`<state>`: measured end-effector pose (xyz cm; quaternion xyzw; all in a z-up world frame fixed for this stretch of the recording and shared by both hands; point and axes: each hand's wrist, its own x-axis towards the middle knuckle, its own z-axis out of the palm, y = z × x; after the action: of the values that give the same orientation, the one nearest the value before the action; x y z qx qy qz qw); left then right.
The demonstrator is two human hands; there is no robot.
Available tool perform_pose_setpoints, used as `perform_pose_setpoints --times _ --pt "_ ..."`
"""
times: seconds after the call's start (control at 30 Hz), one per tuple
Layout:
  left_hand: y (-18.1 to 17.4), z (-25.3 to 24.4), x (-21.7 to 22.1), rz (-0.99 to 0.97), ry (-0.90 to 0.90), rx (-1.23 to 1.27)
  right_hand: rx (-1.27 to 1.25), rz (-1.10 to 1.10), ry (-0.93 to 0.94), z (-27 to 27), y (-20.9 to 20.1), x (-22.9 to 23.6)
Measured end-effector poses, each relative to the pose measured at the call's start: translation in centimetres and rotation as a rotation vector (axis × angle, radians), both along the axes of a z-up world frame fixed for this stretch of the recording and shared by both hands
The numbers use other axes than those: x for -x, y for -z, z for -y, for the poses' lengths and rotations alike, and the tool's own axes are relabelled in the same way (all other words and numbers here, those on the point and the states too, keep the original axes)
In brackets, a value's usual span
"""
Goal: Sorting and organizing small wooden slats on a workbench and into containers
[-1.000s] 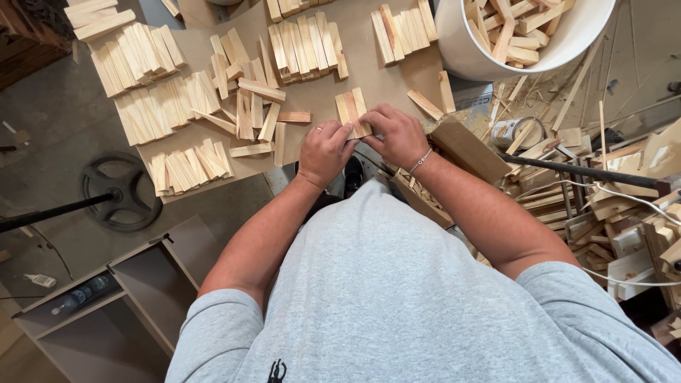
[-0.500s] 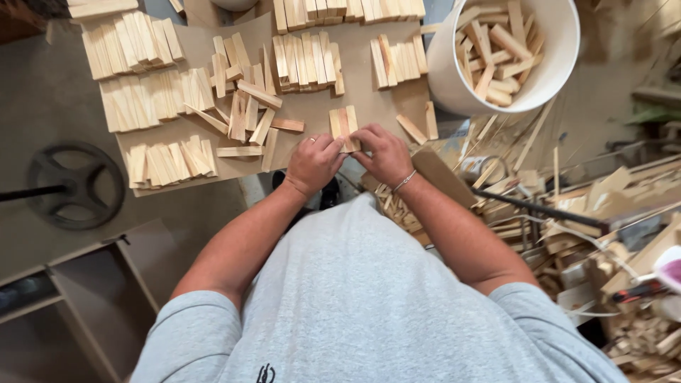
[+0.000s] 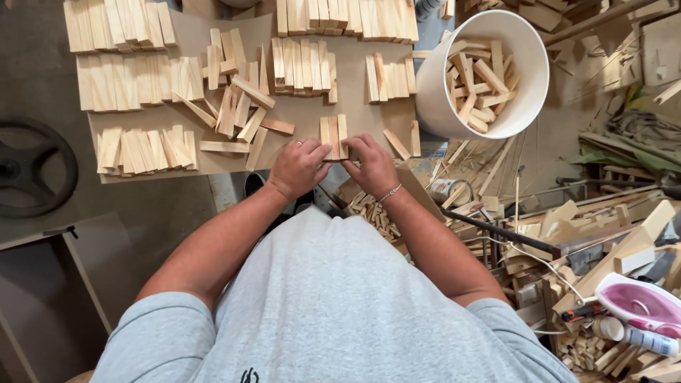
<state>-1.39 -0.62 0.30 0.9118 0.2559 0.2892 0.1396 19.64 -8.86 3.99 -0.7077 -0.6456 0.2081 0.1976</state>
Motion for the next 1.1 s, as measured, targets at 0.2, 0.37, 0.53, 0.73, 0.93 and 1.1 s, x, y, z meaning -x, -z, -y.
perform_pose_setpoints --times 0.2,0.37,0.53,0.73,0.93,1.1 --pt "-0.7 0.1 -0.2 0.023 -0.065 -0.032 0.003 -0.143 0.086 0.5 -1.6 0.3" --pt "-1.6 -0.4 -0.7 0.007 -0.053 -0.009 -0.04 -0.357 0.254 1.4 0.1 -0.5" --pt "-2.2 0.1 -0.3 -0.035 -0.083 0.075 -0.042 -0.427 0.307 1.5 -0.5 -0.7" --pt "-1.7 0.8 0.8 -0.103 -0.111 0.103 -0.113 -0.358 0.258 1.0 0.6 -1.3" --pt "-5.4 0.9 0.5 -0.25 -0.3 0.047 -0.101 -0.267 0.191 1.0 -0.2 -1.4" --pt "-2.7 -0.1 0.9 -0.383 -0.363 -0.067 -0.1 -0.232 0.156 0.8 -0.8 -1.6"
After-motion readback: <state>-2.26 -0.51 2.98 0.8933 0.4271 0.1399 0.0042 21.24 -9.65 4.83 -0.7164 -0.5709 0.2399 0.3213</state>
